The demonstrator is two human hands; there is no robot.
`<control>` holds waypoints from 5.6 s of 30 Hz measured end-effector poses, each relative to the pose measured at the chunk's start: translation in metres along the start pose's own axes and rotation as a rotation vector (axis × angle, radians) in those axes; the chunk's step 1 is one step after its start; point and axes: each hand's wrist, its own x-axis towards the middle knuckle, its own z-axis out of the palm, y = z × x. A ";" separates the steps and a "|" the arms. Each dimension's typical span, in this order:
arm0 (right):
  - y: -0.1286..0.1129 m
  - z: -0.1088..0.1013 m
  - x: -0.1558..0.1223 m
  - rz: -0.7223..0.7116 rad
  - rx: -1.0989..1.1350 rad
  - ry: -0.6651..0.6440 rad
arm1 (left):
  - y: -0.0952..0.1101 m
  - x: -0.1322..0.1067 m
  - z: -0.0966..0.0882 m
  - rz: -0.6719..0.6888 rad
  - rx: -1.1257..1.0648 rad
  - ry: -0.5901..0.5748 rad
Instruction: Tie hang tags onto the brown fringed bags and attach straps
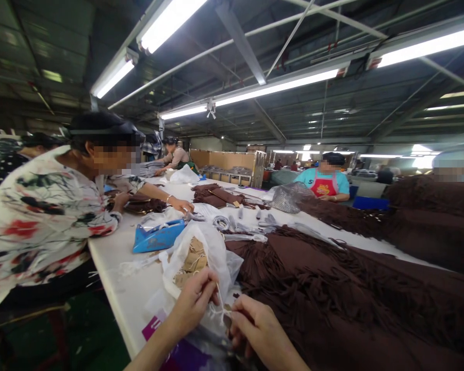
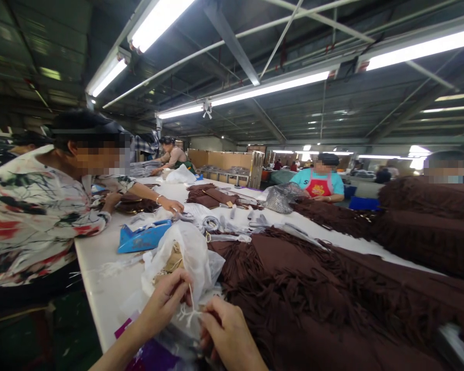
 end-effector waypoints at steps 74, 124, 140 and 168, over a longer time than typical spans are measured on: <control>-0.016 -0.040 -0.011 -0.310 -0.303 0.198 | 0.044 0.019 0.029 -0.132 -0.192 -0.087; -0.038 -0.087 -0.125 -0.058 0.381 0.381 | 0.108 -0.013 0.103 -0.180 -0.291 -0.738; -0.014 -0.106 -0.201 -0.062 0.302 0.493 | 0.100 -0.016 0.046 -0.117 0.206 -0.519; 0.007 -0.071 -0.127 -0.382 -1.163 -0.037 | 0.075 0.017 0.084 0.184 0.360 -0.669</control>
